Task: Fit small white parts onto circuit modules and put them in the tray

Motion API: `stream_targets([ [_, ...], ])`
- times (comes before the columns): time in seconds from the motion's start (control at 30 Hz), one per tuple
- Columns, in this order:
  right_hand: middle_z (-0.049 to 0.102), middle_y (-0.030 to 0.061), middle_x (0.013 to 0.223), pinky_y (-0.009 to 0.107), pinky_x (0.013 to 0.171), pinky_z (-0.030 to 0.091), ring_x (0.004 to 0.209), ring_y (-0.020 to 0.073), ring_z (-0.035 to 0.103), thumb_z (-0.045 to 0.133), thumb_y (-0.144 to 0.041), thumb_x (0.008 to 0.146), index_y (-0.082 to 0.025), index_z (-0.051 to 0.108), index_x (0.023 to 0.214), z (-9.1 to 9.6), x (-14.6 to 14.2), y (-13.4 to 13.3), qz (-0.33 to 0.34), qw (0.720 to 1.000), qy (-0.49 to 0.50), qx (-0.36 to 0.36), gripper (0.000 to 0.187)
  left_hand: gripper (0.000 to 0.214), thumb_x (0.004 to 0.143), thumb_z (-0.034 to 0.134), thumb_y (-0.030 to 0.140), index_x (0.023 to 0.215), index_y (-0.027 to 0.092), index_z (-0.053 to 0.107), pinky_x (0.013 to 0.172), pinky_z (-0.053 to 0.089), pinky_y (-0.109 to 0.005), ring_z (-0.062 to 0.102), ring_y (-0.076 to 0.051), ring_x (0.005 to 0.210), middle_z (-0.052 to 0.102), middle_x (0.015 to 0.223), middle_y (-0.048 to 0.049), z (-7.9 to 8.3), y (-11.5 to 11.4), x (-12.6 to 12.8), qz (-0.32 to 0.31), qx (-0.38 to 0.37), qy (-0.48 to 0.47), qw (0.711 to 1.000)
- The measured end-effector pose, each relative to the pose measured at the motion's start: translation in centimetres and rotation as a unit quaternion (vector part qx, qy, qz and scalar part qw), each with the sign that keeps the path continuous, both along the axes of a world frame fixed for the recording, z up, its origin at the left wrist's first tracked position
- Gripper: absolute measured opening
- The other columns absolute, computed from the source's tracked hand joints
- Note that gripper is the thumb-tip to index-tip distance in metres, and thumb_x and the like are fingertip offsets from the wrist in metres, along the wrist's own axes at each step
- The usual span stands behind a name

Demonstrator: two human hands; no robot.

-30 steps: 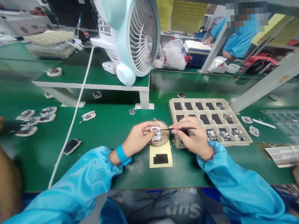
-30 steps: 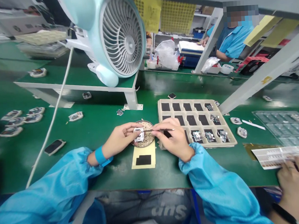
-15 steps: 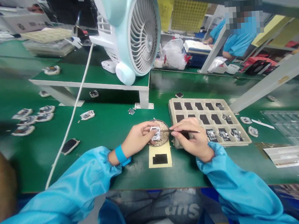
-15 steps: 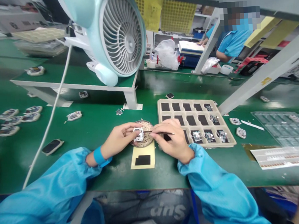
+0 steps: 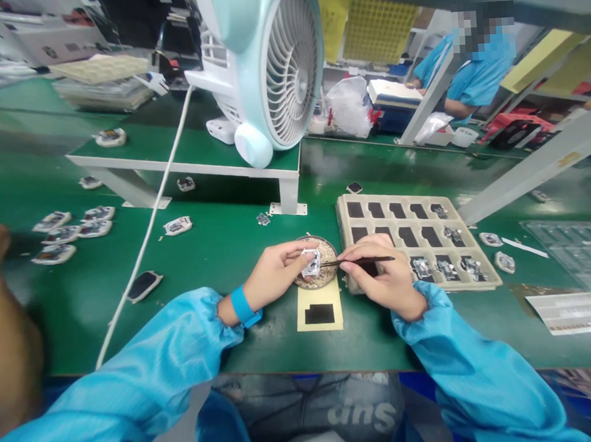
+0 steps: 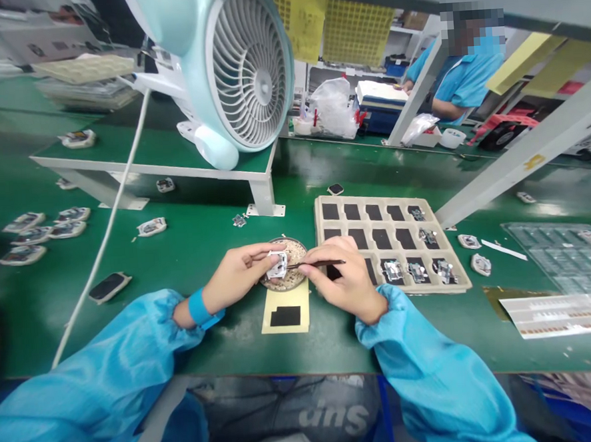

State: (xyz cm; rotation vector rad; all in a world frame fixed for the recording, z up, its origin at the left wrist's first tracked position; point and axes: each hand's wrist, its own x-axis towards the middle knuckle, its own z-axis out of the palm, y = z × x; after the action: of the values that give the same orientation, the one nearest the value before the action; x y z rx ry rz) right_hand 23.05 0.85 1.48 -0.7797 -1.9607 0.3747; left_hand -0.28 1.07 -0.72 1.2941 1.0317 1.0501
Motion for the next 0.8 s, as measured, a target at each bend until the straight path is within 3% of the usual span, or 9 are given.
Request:
stream_targets([
  [0.13, 0.078, 0.0040, 0.093, 0.045, 0.089, 0.054, 0.092, 0.0214, 0.072, 0.076, -0.019, 0.089, -0.024, 0.071, 0.092, -0.1, 0.2, 0.2, 0.019, 0.992, 0.055, -0.108, 0.008, 0.034, 0.087, 0.074, 0.033, 0.115, 0.015, 0.079, 0.062, 0.057, -0.023, 0.071, -0.016, 0.074, 0.080, 0.102, -0.0097, 0.5, 0.1, -0.3, 0.018, 0.023, 0.031, 0.999],
  [0.3, 0.077, 0.0046, 0.093, 0.040, 0.085, 0.060, 0.091, 0.0205, 0.075, 0.077, -0.024, 0.088, -0.022, 0.069, 0.088, -0.1, 1.1, 0.7, 0.103, 0.953, 0.120, -0.257, 0.009, 0.039, 0.086, 0.075, 0.040, 0.117, 0.016, 0.079, 0.044, 0.041, -0.022, 0.050, -0.009, 0.046, 0.077, 0.078, -0.0070, 0.8, 0.6, -1.0, 0.030, 0.002, 0.031, 0.999],
  [0.4, 0.078, 0.0042, 0.091, 0.039, 0.083, 0.060, 0.089, 0.0198, 0.075, 0.074, -0.030, 0.091, -0.022, 0.068, 0.092, 0.3, 1.6, 0.8, 0.114, 0.946, 0.136, -0.270, 0.010, 0.045, 0.085, 0.075, 0.041, 0.120, 0.013, 0.077, 0.045, 0.042, -0.022, 0.055, -0.011, 0.048, 0.074, 0.070, -0.0069, 0.7, 1.1, -1.3, 0.045, -0.012, 0.005, 0.999],
  [0.47, 0.077, 0.0052, 0.089, 0.039, 0.084, 0.059, 0.087, 0.0196, 0.074, 0.062, -0.040, 0.099, -0.022, 0.066, 0.090, 1.0, 2.3, 1.2, 0.096, 0.947, 0.177, -0.251, 0.022, 0.049, 0.083, 0.077, 0.039, 0.123, 0.011, 0.075, 0.049, 0.046, -0.022, 0.063, -0.014, 0.057, 0.076, 0.078, -0.0093, 0.6, 1.5, -1.4, 0.048, -0.019, -0.012, 0.999],
  [0.57, 0.074, 0.0045, 0.079, 0.036, 0.077, 0.058, 0.076, 0.0181, 0.072, 0.042, -0.053, 0.105, -0.022, 0.058, 0.077, 2.7, 4.6, 2.3, 0.001, 0.942, 0.291, -0.165, 0.045, 0.058, 0.080, 0.080, 0.035, 0.132, 0.013, 0.067, 0.054, 0.050, -0.022, 0.073, -0.020, 0.077, 0.076, 0.108, -0.0142, 0.4, 1.7, -1.6, 0.031, -0.025, -0.027, 0.999],
  [0.67, 0.068, 0.0010, 0.073, 0.031, 0.064, 0.054, 0.061, 0.0152, 0.065, 0.041, -0.059, 0.103, -0.024, 0.057, 0.083, 4.6, 9.0, 4.0, -0.195, 0.913, 0.357, -0.015, 0.044, 0.069, 0.076, 0.082, 0.032, 0.140, 0.017, 0.059, 0.057, 0.053, -0.023, 0.074, -0.023, 0.086, 0.069, 0.128, -0.0154, 0.2, 1.8, -1.8, 0.017, -0.017, -0.024, 0.999],
  [0.73, 0.066, 0.0015, 0.068, 0.029, 0.060, 0.049, 0.057, 0.0152, 0.061, 0.040, -0.059, 0.102, -0.022, 0.063, 0.088, 5.3, 12.3, 4.7, -0.336, 0.906, 0.258, -0.019, 0.046, 0.075, 0.074, 0.084, 0.032, 0.143, 0.017, 0.056, 0.058, 0.055, -0.024, 0.073, -0.023, 0.085, 0.069, 0.122, -0.0141, 0.3, 1.7, -1.8, 0.018, -0.006, -0.019, 1.000],
  [0.8, 0.072, 0.0066, 0.075, 0.030, 0.068, 0.049, 0.072, 0.0199, 0.067, 0.057, -0.053, 0.095, -0.019, 0.071, 0.087, 5.4, 15.3, 5.0, -0.443, 0.892, 0.033, -0.084, 0.037, 0.078, 0.074, 0.085, 0.033, 0.144, 0.016, 0.054, 0.057, 0.056, -0.025, 0.070, -0.021, 0.078, 0.071, 0.109, -0.0109, 0.4, 1.6, -1.9, 0.025, 0.001, -0.012, 1.000],
])
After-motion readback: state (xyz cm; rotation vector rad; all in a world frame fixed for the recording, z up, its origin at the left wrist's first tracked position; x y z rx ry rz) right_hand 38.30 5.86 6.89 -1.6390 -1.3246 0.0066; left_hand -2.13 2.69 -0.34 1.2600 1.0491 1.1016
